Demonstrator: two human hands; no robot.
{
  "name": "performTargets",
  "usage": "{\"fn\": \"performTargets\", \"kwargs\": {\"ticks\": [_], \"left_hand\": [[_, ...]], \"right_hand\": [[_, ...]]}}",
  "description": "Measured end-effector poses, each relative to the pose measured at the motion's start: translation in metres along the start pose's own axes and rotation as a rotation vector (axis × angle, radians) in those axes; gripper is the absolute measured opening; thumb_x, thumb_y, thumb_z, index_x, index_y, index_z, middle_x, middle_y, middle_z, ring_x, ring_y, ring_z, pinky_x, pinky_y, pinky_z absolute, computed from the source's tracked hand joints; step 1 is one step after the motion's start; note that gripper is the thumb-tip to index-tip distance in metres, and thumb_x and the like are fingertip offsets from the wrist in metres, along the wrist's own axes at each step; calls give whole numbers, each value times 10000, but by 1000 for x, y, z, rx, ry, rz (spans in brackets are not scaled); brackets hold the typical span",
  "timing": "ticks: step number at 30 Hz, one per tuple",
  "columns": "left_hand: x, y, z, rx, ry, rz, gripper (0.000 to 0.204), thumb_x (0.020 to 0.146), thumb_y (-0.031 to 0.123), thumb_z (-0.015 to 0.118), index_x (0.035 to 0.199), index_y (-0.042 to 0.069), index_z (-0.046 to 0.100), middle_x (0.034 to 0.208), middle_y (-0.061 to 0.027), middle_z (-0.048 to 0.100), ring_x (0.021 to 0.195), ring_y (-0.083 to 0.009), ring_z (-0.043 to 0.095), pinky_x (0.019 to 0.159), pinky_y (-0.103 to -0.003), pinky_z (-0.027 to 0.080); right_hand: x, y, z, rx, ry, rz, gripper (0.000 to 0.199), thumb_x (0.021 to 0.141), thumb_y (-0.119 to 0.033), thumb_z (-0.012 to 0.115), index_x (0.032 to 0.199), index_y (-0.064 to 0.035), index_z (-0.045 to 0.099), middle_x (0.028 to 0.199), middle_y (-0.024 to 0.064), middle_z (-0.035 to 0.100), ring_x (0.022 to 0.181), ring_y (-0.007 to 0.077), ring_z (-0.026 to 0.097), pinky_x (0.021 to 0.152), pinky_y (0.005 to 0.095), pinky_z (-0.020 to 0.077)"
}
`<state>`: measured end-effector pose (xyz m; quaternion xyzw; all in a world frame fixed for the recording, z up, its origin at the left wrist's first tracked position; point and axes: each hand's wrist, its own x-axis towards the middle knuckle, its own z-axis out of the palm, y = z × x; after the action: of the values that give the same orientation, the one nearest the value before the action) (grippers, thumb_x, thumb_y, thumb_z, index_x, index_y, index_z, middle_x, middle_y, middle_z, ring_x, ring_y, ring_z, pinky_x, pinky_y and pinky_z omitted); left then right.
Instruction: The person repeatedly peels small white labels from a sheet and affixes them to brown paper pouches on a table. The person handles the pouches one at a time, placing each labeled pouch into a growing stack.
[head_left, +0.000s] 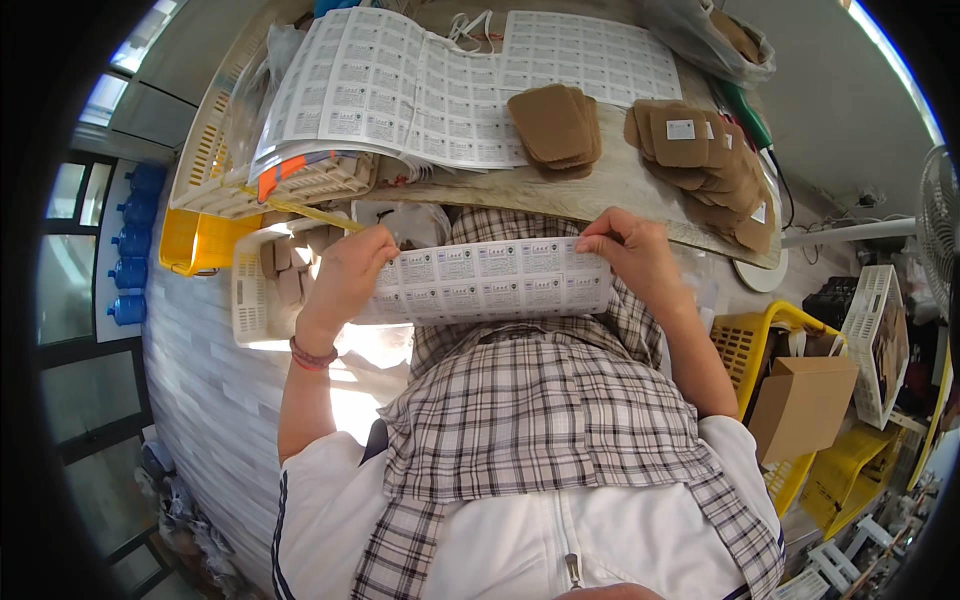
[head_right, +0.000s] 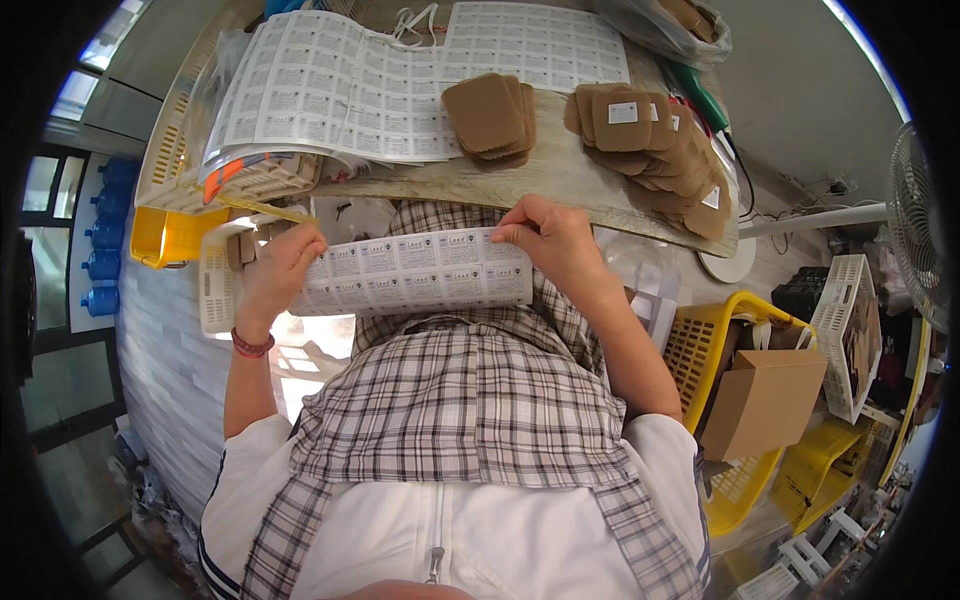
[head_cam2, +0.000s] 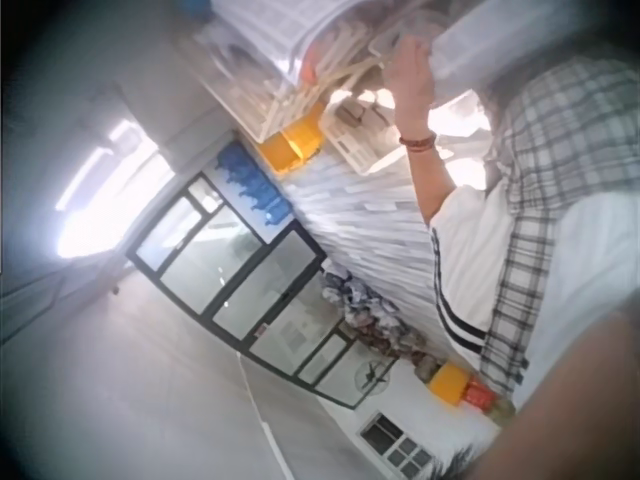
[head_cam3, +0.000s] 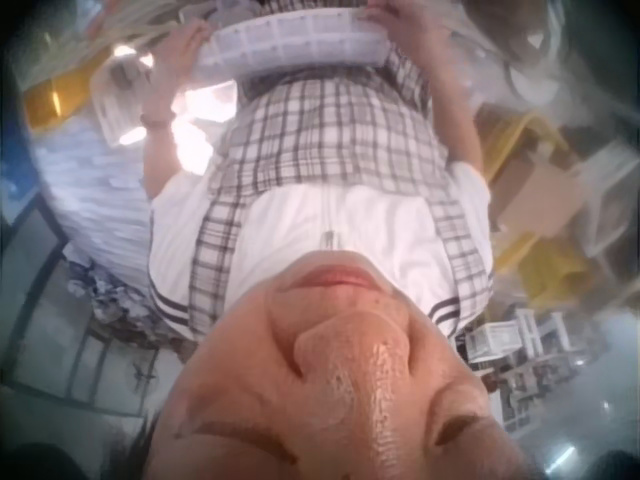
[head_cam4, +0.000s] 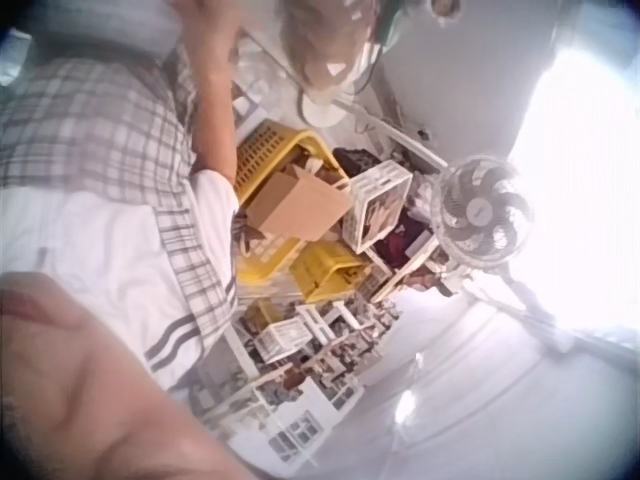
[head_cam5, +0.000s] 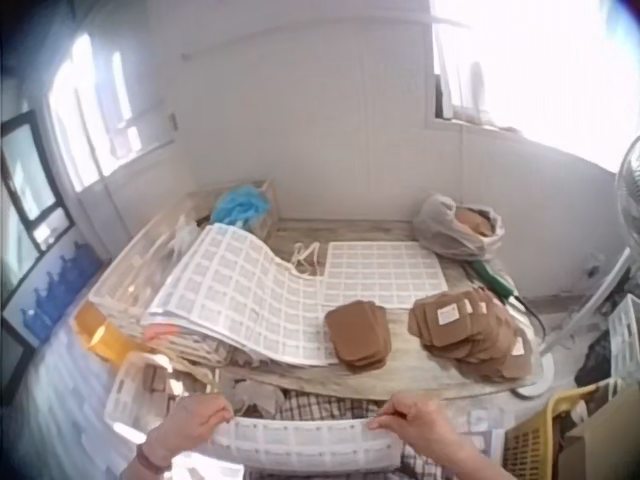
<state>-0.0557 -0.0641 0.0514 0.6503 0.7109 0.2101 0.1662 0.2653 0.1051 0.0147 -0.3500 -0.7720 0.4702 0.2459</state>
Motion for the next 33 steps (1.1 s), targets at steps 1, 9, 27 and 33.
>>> {"fn": "performTargets", "kwargs": {"ticks": [1, 9, 27, 33], "left_hand": [[-1, -1, -1, 113, -5, -12, 46, 889, 34, 579, 910, 5, 607, 868, -137, 619, 795, -302, 598, 723, -384, 473], [40, 93, 70, -341, 171, 80, 139, 841, 49, 679, 970, -2, 687, 920, -107, 651, 830, -247, 630, 760, -342, 496], [95, 69, 86, -565, 76, -113, 112, 821, 62, 721, 895, -17, 690, 817, -79, 648, 744, -164, 628, 685, -281, 494], [114, 55, 86, -683, -74, -228, 120, 840, 72, 724, 910, -24, 706, 802, -40, 678, 748, -92, 612, 685, -251, 490]], "right_hand": [[4, -5, 3, 1, -44, 20, 101, 862, -113, 740, 894, -25, 704, 739, 55, 687, 657, 113, 603, 611, 273, 492], [21, -7, 26, 101, -124, -19, 114, 922, -118, 677, 964, -14, 700, 789, 70, 703, 703, 126, 649, 643, 282, 528], [42, 22, 22, -244, 306, -454, 199, 746, 28, 752, 922, -65, 743, 913, 82, 675, 787, 220, 669, 649, 307, 543], [56, 31, 20, -418, 349, -611, 246, 667, 27, 755, 882, -93, 742, 897, 57, 682, 758, 224, 653, 616, 317, 527]]}}
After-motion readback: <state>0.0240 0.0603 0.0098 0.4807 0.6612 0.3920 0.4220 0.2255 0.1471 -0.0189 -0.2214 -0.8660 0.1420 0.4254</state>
